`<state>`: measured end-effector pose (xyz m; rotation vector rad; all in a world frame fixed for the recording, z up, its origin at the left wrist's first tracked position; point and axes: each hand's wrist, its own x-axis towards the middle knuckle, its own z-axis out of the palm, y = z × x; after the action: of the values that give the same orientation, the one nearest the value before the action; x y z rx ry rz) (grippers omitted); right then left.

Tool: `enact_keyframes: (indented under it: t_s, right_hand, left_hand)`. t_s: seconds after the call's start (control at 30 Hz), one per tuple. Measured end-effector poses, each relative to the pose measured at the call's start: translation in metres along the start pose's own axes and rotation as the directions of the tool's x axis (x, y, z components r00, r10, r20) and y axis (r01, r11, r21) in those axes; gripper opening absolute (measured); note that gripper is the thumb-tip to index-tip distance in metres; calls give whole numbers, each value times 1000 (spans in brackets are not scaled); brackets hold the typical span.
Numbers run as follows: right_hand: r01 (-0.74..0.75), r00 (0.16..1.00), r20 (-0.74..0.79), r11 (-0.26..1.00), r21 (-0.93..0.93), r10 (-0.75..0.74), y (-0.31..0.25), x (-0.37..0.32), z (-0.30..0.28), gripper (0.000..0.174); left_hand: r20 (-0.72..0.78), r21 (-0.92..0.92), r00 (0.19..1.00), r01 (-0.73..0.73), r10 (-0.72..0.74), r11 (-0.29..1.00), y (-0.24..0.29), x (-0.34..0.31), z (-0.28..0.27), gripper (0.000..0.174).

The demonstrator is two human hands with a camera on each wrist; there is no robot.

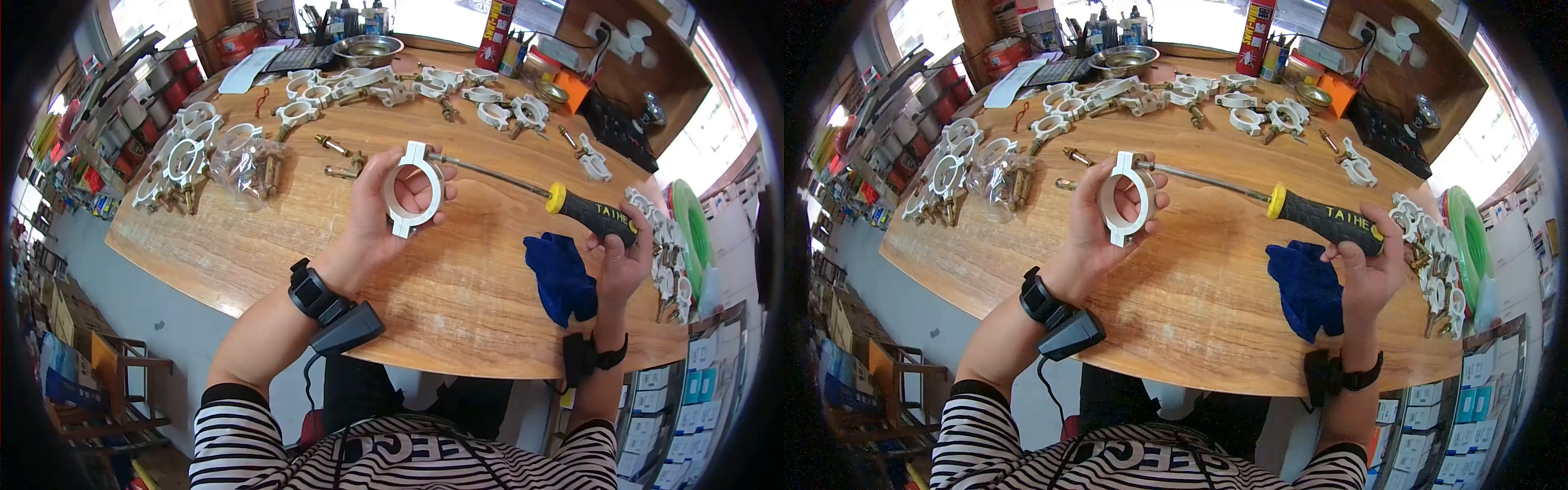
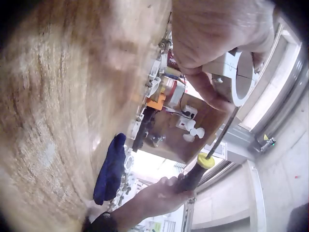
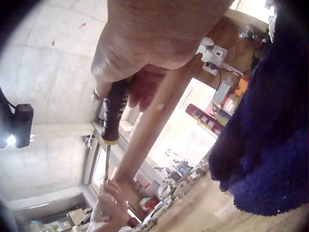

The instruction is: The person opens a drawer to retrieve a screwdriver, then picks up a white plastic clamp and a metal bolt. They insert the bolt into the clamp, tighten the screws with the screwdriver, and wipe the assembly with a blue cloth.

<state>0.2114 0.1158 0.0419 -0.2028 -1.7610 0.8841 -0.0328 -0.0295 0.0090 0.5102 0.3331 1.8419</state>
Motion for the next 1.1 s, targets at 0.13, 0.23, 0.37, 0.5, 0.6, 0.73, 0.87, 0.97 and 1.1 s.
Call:
enact_keyframes:
  t_s: [0.13, 0.23, 0.37, 0.5, 0.6, 0.73, 0.87, 0.97, 1.1]
  right_hand:
    - [-154, 987, 50, 986, 69, 151, 3, 2, -3, 32]
    - [-169, 986, 11, 985, 29, 169, -3, 3, 5, 31]
    - [-32, 995, -94, 999, -13, 31, 1, 5, 16, 29]
    - [-322, 947, 35, 942, 93, 320, -6, 5, -4, 28]
    - [-337, 941, 85, 933, 126, 328, -5, 8, 6, 28]
    - [-144, 989, 41, 988, 54, 142, -5, 5, 9, 31]
    - [-394, 916, 105, 917, 62, 387, -5, 2, -1, 37]
    - [-118, 993, 17, 984, 134, 116, -7, 5, 19, 33]
    - [-139, 990, 14, 986, 94, 139, -9, 1, 12, 28]
  left_hand:
    - [-18, 13, 1000, 15, -15, 1000, 0, 0, 1, 41]
    - [-2, 6, 1000, 28, -28, 1000, -1, 1, 0, 40]
    - [-31, 7, 999, 25, -25, 1000, -3, 2, -2, 39]
    - [-18, 19, 998, 54, -54, 998, -5, 1, -2, 38]
    - [-23, -33, 999, 40, -41, 999, -5, 2, -4, 37]
    - [-61, -53, 998, 32, -35, 998, -3, 1, -3, 36]
    - [-191, 7, 981, 40, -38, 999, -5, 1, 0, 34]
    - [-193, 6, 980, 43, -41, 999, -7, 2, -2, 33]
    - [-224, 20, 973, 69, -63, 997, -8, 1, -1, 32]
